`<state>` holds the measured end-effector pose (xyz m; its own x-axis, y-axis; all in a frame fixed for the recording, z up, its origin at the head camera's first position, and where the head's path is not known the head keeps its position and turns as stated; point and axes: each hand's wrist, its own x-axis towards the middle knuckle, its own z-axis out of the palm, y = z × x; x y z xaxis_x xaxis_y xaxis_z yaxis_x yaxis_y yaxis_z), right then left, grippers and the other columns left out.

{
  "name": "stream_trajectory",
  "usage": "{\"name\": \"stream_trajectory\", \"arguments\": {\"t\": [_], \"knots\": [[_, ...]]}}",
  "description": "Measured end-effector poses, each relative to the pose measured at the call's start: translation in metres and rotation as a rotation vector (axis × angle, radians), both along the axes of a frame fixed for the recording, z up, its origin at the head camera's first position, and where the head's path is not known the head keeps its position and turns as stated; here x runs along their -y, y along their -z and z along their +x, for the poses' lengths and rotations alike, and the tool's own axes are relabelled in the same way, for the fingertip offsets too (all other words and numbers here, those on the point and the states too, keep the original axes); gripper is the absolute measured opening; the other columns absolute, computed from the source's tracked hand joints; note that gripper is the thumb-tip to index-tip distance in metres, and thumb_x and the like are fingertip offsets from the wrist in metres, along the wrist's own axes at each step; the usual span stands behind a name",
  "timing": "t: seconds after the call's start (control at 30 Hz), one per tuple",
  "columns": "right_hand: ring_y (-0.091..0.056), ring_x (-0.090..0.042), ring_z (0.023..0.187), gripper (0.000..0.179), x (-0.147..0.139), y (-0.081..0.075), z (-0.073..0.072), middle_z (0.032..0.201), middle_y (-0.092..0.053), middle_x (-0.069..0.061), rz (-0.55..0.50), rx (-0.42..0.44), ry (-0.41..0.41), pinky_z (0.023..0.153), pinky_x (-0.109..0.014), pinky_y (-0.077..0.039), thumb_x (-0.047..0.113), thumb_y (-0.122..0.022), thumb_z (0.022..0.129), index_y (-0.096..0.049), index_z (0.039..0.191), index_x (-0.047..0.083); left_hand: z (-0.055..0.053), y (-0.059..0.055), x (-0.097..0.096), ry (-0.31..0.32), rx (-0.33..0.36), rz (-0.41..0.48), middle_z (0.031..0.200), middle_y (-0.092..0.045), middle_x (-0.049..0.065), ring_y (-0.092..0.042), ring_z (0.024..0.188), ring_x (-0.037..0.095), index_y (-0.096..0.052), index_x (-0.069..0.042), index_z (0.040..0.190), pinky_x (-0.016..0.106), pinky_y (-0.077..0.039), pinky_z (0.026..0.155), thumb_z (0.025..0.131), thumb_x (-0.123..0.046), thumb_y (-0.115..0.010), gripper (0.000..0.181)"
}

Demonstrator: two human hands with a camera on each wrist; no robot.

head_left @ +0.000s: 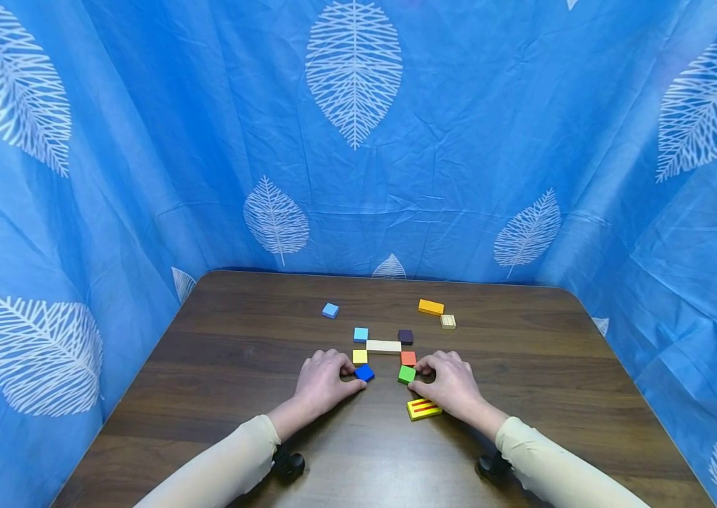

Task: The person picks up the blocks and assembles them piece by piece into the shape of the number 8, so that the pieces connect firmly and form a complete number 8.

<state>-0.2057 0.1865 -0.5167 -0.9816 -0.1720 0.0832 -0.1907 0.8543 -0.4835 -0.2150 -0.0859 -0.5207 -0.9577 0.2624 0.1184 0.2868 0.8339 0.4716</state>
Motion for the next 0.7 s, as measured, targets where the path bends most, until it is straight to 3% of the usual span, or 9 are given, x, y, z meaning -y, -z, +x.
{"name": "stream_trajectory", "arguments": {"t": [0.7], "knots": [[-0.052,-0.018,0.096,0.025,-0.0006,0.0016,0.0009,0.089,-0.06,0.011,-0.007,-0.01,-0.001,0.085,-0.048,-0.038,0.035,-0.087,0.078,-0.075,0.095,0.022,0.0016,0.0,0.0025,0.019,-0.017,0.002,0.089,-0.061,-0.01,-0.051,0.085,0.015,-0.072,-0.023,0.089,0.035,-0.039,0.075,0.081,-0.049,-0.084,0.03]]}}
